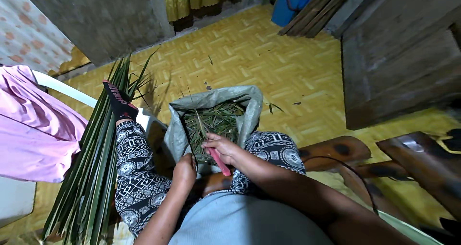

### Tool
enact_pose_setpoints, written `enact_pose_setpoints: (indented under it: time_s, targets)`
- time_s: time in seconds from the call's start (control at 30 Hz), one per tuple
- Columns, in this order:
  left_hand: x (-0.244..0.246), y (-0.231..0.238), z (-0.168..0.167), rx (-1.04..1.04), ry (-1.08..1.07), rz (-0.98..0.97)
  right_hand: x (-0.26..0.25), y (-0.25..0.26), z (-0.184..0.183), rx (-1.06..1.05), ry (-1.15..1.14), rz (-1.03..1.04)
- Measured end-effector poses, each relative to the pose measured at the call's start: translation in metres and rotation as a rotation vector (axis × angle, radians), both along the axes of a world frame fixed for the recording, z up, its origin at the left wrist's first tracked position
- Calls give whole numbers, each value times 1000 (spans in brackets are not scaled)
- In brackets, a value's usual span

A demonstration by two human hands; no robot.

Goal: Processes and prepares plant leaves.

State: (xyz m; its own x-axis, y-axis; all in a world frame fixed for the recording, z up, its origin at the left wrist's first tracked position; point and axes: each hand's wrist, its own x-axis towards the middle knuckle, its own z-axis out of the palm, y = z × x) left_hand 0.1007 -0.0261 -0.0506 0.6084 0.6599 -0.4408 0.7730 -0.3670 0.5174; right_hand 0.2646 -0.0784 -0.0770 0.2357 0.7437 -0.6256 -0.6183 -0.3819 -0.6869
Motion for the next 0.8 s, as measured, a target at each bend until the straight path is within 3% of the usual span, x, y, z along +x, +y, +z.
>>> enact_pose_setpoints:
  time_s: [0.47, 0.73, 0.8]
  targets:
    - [-7, -4, 2, -24, 60, -27, 25, 10, -10, -15, -193, -95]
    - [-7, 6, -7, -92, 19, 22, 52, 14, -10, -86, -142, -170]
    - [-4, 10, -8, -106, 19, 35, 47, 9, -7, -76, -155, -110]
